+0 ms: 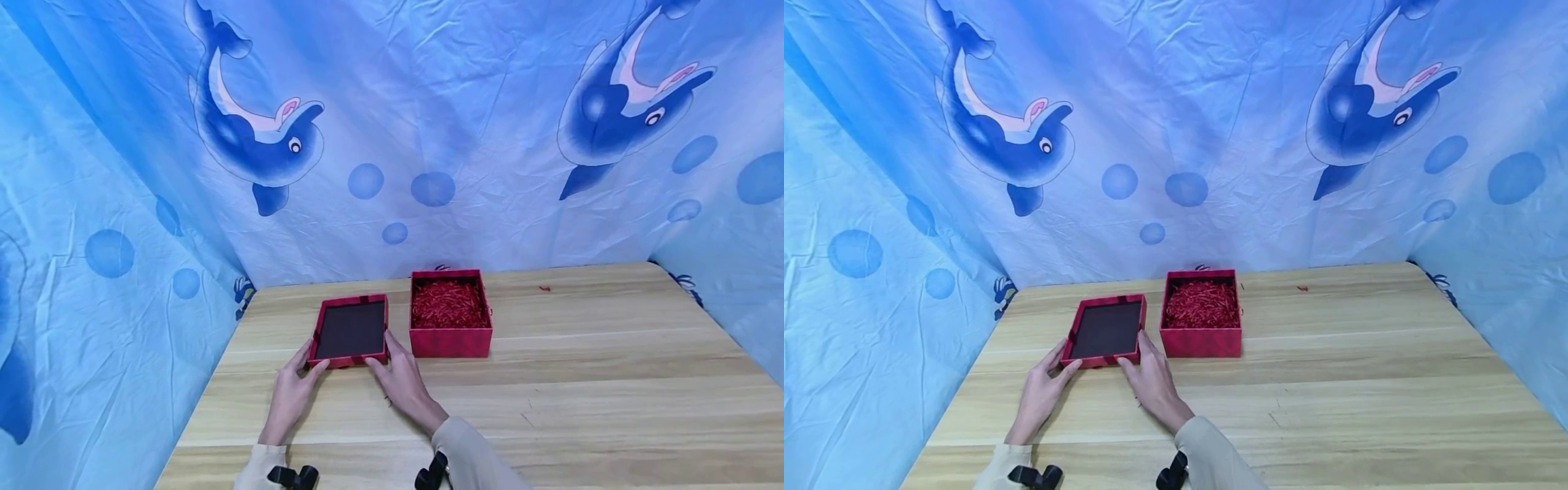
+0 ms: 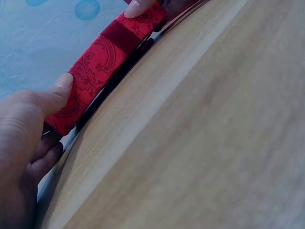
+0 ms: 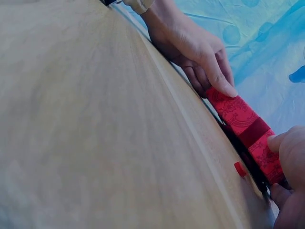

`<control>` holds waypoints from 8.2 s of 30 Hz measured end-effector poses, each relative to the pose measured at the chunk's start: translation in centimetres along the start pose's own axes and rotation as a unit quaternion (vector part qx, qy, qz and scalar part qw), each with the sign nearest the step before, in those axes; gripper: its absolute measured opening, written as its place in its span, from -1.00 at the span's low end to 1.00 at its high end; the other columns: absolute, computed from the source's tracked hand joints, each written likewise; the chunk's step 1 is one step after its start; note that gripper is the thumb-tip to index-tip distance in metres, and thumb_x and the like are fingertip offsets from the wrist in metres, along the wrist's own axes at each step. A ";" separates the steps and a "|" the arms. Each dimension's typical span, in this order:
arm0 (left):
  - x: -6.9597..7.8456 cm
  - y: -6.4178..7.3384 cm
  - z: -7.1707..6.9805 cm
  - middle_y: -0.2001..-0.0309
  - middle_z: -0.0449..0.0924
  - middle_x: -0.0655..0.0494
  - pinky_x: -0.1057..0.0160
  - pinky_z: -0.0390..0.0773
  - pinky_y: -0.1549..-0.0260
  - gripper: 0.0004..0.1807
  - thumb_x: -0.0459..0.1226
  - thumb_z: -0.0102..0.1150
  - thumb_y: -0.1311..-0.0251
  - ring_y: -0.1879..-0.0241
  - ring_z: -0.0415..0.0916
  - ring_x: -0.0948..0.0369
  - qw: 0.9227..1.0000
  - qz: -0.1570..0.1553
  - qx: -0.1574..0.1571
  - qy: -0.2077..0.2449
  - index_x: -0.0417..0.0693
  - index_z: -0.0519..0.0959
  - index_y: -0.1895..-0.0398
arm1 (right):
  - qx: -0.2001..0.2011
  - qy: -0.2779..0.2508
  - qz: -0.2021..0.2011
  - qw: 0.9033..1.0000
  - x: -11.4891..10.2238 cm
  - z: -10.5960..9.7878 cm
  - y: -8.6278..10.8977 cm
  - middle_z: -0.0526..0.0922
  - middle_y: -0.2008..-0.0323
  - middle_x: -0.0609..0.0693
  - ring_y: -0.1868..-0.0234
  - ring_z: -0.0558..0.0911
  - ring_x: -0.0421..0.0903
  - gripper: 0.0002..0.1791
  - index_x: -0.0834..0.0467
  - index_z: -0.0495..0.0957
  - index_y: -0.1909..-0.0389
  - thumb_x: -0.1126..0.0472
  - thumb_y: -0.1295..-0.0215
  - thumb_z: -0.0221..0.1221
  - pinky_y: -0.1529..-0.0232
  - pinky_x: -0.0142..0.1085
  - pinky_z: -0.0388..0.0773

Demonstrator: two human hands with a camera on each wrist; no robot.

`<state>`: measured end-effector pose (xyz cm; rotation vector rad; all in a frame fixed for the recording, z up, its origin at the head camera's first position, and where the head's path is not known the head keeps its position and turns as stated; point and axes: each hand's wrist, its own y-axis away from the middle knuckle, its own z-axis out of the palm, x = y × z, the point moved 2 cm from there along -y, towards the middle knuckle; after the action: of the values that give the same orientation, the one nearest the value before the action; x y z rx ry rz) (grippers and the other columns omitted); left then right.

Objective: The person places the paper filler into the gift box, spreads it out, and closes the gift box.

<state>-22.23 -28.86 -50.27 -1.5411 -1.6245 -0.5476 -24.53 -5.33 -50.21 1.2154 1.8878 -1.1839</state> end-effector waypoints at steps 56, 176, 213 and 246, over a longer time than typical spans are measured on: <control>5.0 -1.2 -1.1 -0.29 0.54 0.00 0.20 0.45 -0.24 -0.33 -0.18 0.38 -0.35 -0.33 0.47 0.01 0.992 0.089 0.049 0.069 -0.05 0.43 -0.50 | 0.072 0.023 -0.039 0.996 -4.9 -4.4 0.5 0.28 -0.47 0.38 -0.46 0.32 0.20 -0.28 0.46 0.19 -0.51 0.14 -0.55 0.20 -0.31 0.02 0.41; 15.5 -1.2 11.5 -0.18 0.64 -0.10 -0.01 0.58 -0.14 -0.36 -0.11 0.48 -0.25 -0.14 0.63 0.01 0.969 0.186 0.090 0.132 -0.17 0.58 -0.34 | 0.061 -0.031 -0.009 0.998 0.8 -20.1 0.7 0.37 -0.42 0.37 -0.33 0.50 0.22 -0.31 0.43 0.26 -0.49 0.30 -0.46 0.28 -0.14 -0.08 0.55; 18.9 -3.0 11.9 -0.29 0.27 -0.08 -0.16 0.43 -0.19 -0.08 0.08 0.19 -0.41 -0.26 0.33 0.00 0.973 0.133 0.079 0.169 0.08 0.01 -0.70 | 0.092 -0.069 -0.066 0.991 -1.7 -19.8 -1.8 0.33 -0.45 0.18 -0.39 0.42 0.20 -0.23 0.17 0.22 -0.59 0.22 -0.44 0.30 -0.30 0.17 0.43; 16.6 -3.0 10.4 -0.58 0.19 0.14 -0.07 0.17 -0.47 -0.18 -0.04 0.22 -0.44 -0.54 0.13 0.09 0.964 0.164 -0.073 0.196 -0.02 0.14 -0.65 | 0.045 -0.150 -0.013 0.988 -0.1 -22.1 -1.3 0.30 -0.52 0.13 -0.44 0.40 0.10 -0.25 0.15 0.27 -0.57 0.21 -0.43 0.33 -0.23 -0.43 0.44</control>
<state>-26.57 -11.07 -42.51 -1.6421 -1.0239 -0.7464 -26.00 14.33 -40.25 0.9956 1.6452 -1.3943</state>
